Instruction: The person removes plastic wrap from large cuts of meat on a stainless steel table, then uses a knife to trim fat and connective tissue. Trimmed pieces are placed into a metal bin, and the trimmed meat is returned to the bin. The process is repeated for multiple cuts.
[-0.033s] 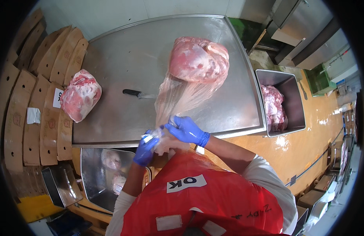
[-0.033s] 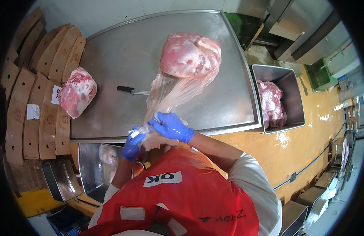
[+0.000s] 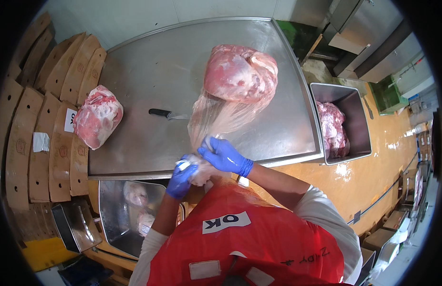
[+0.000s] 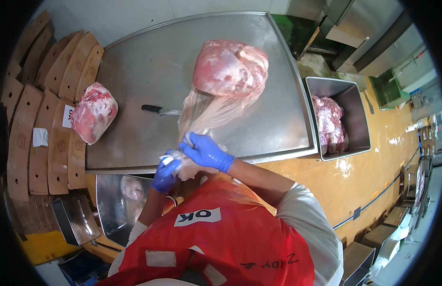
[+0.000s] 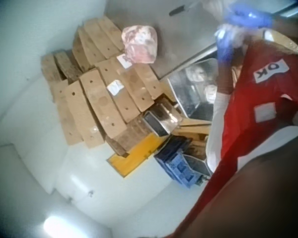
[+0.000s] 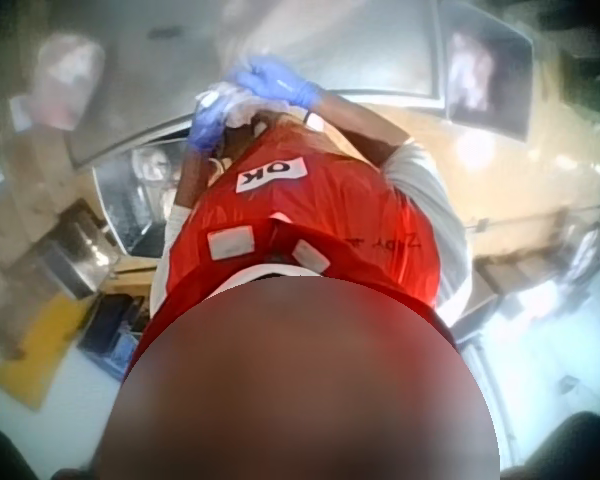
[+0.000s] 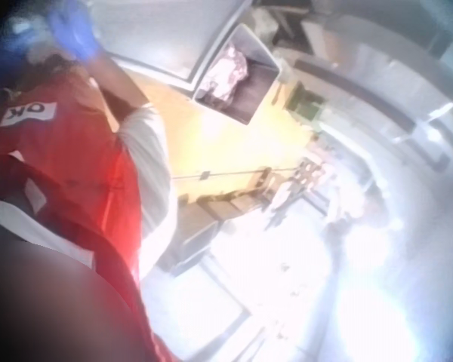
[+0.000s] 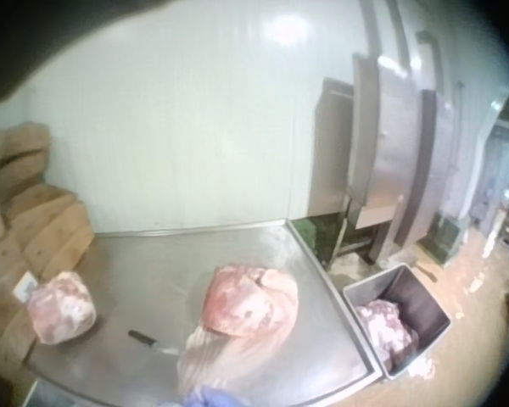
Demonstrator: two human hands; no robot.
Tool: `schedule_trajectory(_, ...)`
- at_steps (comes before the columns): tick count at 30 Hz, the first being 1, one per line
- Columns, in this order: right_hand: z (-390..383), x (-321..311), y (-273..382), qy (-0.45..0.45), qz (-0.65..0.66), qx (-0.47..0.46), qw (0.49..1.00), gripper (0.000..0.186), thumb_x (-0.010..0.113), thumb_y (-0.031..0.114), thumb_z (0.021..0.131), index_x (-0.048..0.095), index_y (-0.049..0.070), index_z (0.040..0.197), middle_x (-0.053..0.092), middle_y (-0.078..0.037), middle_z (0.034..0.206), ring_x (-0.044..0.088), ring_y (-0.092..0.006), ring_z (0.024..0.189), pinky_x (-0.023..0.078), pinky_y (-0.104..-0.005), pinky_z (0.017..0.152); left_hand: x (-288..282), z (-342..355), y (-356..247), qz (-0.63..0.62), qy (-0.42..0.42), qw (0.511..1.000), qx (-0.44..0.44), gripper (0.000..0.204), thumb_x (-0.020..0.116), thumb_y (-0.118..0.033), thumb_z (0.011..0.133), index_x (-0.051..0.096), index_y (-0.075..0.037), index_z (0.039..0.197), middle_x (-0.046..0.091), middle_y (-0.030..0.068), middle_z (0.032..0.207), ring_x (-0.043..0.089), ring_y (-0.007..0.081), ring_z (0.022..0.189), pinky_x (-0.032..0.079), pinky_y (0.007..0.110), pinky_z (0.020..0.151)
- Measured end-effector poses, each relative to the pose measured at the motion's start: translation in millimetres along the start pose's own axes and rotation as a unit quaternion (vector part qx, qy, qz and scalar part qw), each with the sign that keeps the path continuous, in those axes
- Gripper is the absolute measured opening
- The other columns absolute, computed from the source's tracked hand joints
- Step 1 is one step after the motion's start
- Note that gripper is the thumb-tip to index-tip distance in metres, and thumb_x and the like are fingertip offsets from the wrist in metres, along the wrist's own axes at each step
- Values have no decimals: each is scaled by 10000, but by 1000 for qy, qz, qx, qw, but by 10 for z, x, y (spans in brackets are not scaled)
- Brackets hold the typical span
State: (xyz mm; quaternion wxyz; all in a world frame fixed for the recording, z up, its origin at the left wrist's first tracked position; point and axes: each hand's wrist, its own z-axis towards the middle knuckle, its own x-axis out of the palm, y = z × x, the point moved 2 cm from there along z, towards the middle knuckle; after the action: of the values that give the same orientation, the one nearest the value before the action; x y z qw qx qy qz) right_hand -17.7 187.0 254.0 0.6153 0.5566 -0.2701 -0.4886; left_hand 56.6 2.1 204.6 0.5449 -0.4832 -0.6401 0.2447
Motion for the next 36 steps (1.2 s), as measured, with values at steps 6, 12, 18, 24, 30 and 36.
schedule_trajectory(6,233,-143,-71,30,-51,95,994,348,648,294,957,617,-25,1094,629,-178,1014,640,-263,967,499,-383,865,375,631,46,67,-24,992,105,300,577,18,937,524,-54,1224,609,14,1135,609,120,999,521,322,907)
schedule_trajectory(12,136,-377,213,56,-331,14,942,303,648,323,893,699,38,981,663,-217,870,654,-392,819,537,-450,751,132,844,335,-129,-17,990,48,189,625,-71,927,601,-38,1111,640,31,1020,622,119,902,540,297,801)
schedule_trajectory(18,471,-1978,-530,-267,-481,-36,834,414,652,147,817,622,56,1219,644,-234,1133,621,-418,1038,508,-473,881,-1213,481,35,95,-250,957,112,99,644,-41,842,598,-82,920,574,-25,826,580,106,732,503,303,657)
schedule_trajectory(24,531,-2284,-1350,-212,-417,132,874,151,641,124,816,664,57,950,665,-230,1021,642,-412,912,512,-474,778,-1492,452,285,73,-327,928,163,152,632,-4,817,561,-91,920,567,-6,879,557,120,779,490,305,704)
schedule_trajectory(30,-592,-2006,-1275,-234,-434,116,862,72,615,92,821,595,28,794,622,-222,807,616,-428,790,489,-486,695,-1334,446,108,103,-321,919,205,162,610,-25,855,586,-57,1012,588,39,984,578,153,877,499,329,804)
schedule_trajectory(36,-1816,-2528,-1543,-264,-512,218,788,84,597,102,837,614,39,783,628,-222,788,623,-443,737,489,-523,662,-1048,681,-190,-22,-179,971,155,253,572,-202,910,619,-50,1108,632,114,1066,610,257,968,504,406,914)
